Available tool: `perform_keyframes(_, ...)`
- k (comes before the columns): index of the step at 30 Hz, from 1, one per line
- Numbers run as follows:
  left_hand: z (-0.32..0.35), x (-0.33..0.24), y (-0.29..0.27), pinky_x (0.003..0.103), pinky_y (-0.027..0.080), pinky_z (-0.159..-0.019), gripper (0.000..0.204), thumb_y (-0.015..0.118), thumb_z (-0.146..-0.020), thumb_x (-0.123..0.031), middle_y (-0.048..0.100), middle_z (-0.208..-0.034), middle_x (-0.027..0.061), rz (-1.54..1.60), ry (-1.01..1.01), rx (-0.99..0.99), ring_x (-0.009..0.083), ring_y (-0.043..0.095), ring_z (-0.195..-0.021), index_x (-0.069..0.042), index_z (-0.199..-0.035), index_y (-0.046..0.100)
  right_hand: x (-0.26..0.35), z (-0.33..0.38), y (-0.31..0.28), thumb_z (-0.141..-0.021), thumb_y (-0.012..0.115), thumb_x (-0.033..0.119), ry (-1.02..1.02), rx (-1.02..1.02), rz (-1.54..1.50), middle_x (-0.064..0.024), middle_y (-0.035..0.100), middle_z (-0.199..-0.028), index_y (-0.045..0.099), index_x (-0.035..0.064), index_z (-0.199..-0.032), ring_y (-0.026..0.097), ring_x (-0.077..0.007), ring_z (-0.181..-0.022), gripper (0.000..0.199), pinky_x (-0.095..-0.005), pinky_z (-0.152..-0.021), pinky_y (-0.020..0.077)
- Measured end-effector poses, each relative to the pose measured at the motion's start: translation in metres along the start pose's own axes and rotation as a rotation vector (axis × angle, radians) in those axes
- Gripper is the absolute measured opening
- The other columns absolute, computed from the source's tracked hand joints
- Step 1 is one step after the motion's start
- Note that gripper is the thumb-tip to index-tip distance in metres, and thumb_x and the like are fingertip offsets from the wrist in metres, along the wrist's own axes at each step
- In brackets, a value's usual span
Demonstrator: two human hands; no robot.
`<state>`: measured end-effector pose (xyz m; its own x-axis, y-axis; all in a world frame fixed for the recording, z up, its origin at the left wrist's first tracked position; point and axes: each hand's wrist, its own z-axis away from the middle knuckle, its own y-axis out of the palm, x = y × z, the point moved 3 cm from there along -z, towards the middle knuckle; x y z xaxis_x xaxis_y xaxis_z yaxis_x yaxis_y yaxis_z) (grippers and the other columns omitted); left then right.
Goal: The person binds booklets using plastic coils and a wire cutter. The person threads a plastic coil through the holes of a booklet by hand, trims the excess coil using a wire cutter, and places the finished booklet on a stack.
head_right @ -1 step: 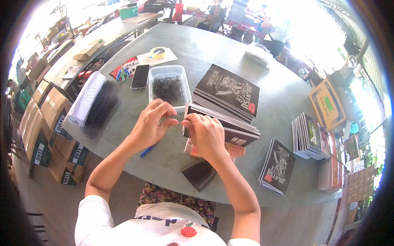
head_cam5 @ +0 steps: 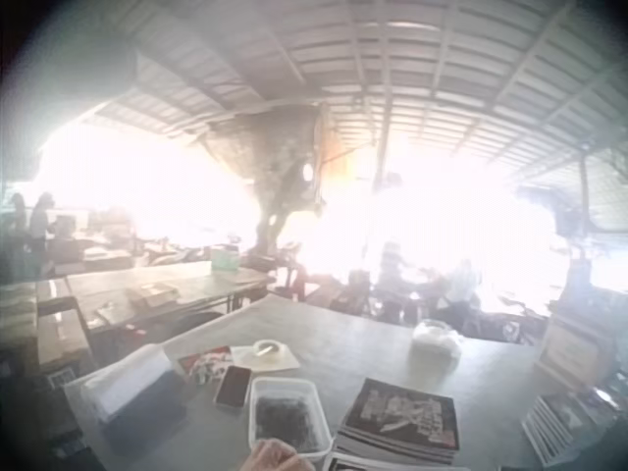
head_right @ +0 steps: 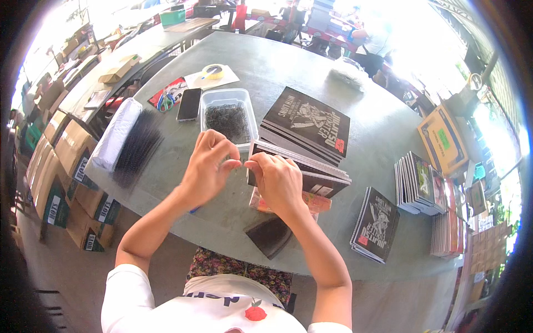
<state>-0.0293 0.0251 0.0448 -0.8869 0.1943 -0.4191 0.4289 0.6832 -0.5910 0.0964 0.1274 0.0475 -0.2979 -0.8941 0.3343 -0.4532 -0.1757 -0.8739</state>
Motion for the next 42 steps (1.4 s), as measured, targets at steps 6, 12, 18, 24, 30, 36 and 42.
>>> perform_keyframes(6, 0.083, -0.050, 0.099, 0.045, 0.047, -0.073, 0.027, 0.067, -0.079, -0.022, 0.062, -0.098, 0.0163, 0.027, -0.204, 0.532, 0.0378, 0.058, -0.093, -0.003, -0.097, 0.059, -0.005, 0.005, -0.008, -0.078, 0.066, 0.006, 0.044, -0.291, -0.326, -0.0122, 0.062, -0.084, 0.057, 0.0029, -0.086, 0.060, -0.0317, -0.080, 0.012, -0.0382, -0.071, 0.0477)
perform_keyframes(12, 0.099, -0.039, 0.135, 0.043, 0.048, -0.079, 0.033, 0.069, -0.076, -0.010, 0.059, -0.111, 0.0209, 0.364, -0.252, 0.537, 0.0382, 0.058, -0.099, -0.002, -0.106, 0.059, 0.006, -0.001, 0.010, -0.075, 0.066, 0.001, -0.150, -0.289, -0.145, -0.0119, 0.052, -0.092, 0.056, 0.0057, -0.097, 0.054, -0.0302, -0.091, 0.025, -0.0375, -0.079, 0.0456)
perform_keyframes(18, 0.022, -0.058, -0.002, 0.043, 0.046, -0.078, 0.027, 0.065, -0.079, -0.010, 0.058, -0.090, 0.0118, 0.125, -0.211, -0.278, 0.0305, 0.056, -0.086, -0.010, -0.104, 0.057, -0.025, 0.037, -0.027, -0.072, 0.067, 0.000, -0.063, -0.296, -0.250, -0.0120, 0.051, -0.095, 0.057, 0.0015, -0.091, 0.057, -0.0304, -0.086, 0.021, -0.0386, -0.075, 0.0492)
perform_keyframes(24, 0.028, -0.047, 0.018, 0.037, 0.047, -0.078, 0.026, 0.066, -0.073, -0.002, 0.063, -0.090, 0.0087, -0.135, 0.026, -0.015, 0.0248, 0.057, -0.085, -0.011, -0.097, 0.064, -0.043, 0.060, -0.042, -0.076, 0.068, 0.014, 0.050, -0.326, 0.077, -0.0093, 0.066, -0.081, 0.065, 0.0077, -0.089, 0.063, -0.0274, -0.077, 0.015, -0.0387, -0.072, 0.0481)
perform_keyframes(30, 0.024, -0.036, 0.027, 0.034, 0.048, -0.072, 0.030, 0.068, -0.073, 0.002, 0.064, -0.089, 0.0092, -0.167, 0.030, 0.007, 0.0246, 0.058, -0.084, -0.007, -0.101, 0.066, -0.053, 0.058, -0.042, -0.075, 0.066, 0.012, -0.014, -0.245, -0.006, -0.0032, 0.067, -0.071, 0.067, 0.0114, -0.089, 0.063, -0.0225, -0.070, 0.013, -0.0336, -0.067, 0.0439)
perform_keyframes(36, 0.018, -0.029, 0.014, 0.034, 0.047, -0.066, 0.031, 0.072, -0.070, 0.001, 0.060, -0.084, 0.0034, -0.138, 0.041, -0.081, 0.0236, 0.056, -0.078, -0.006, -0.100, 0.067, -0.042, 0.046, -0.032, -0.077, 0.063, 0.014, -0.006, -0.221, -0.004, -0.0038, 0.068, -0.073, 0.067, 0.0134, -0.085, 0.064, -0.0202, -0.070, 0.008, -0.0334, -0.065, 0.0438)
perform_keyframes(42, 0.010, -0.039, -0.020, 0.033, 0.047, -0.060, 0.032, 0.072, -0.072, -0.001, 0.056, -0.084, 0.0065, -0.201, 0.017, -0.579, 0.0219, 0.057, -0.073, -0.010, -0.102, 0.066, -0.042, 0.042, -0.022, -0.077, 0.061, 0.013, -0.020, -0.261, 0.005, -0.0032, 0.065, -0.068, 0.066, 0.0138, -0.087, 0.062, -0.0210, -0.066, 0.012, -0.0347, -0.063, 0.0435)
